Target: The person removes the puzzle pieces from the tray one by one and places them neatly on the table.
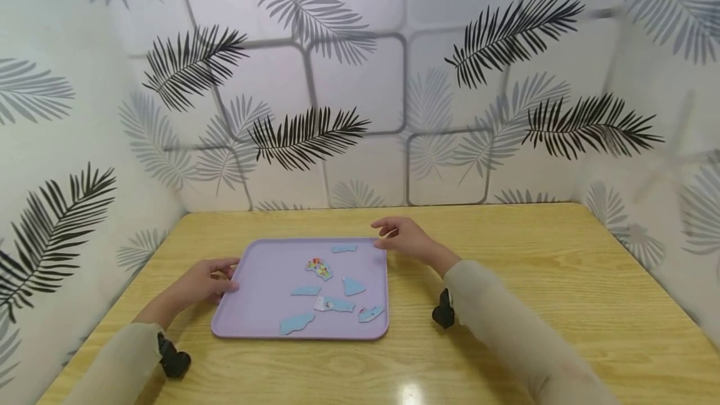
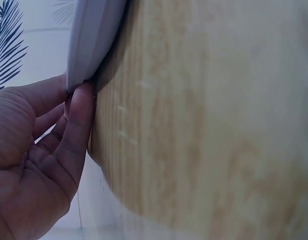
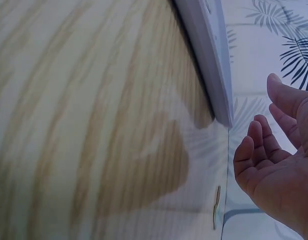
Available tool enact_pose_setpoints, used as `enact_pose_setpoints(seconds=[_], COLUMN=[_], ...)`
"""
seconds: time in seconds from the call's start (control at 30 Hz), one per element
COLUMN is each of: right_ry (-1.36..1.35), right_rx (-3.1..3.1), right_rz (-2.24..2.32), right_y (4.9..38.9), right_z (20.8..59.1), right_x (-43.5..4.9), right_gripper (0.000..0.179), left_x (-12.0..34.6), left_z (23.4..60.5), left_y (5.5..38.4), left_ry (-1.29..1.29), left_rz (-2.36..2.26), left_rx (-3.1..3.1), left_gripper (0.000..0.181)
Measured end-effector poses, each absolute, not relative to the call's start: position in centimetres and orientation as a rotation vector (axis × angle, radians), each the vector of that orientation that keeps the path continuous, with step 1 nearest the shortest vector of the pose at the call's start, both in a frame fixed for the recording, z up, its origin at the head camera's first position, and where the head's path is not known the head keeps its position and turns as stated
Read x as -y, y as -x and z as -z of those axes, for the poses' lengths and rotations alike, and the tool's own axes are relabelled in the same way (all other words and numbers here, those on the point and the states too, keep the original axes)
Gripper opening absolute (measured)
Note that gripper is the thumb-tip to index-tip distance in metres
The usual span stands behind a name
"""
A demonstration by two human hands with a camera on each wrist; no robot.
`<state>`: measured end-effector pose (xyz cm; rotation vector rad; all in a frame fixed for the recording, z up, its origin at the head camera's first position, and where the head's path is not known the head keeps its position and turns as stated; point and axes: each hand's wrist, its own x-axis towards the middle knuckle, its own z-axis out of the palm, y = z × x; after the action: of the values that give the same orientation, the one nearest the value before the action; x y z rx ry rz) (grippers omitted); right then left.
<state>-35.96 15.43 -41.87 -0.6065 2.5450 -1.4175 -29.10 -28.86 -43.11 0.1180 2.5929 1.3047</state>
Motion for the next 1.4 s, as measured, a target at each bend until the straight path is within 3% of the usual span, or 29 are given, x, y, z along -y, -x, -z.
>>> enact_pose_setpoints(seconds=[1.4], right_ry=[0.659], right_rx=[-2.753], right_rz=[1.146], right_y=[36.5], right_z=[42.8], right_x=[-8.9], right_gripper=[0.029], left_x=[28.6], left_z=[43.0], left_y=[28.8], left_ry=[-0.106], left_rz=[-1.277], left_rx=[-2.632], left_gripper=[0.058])
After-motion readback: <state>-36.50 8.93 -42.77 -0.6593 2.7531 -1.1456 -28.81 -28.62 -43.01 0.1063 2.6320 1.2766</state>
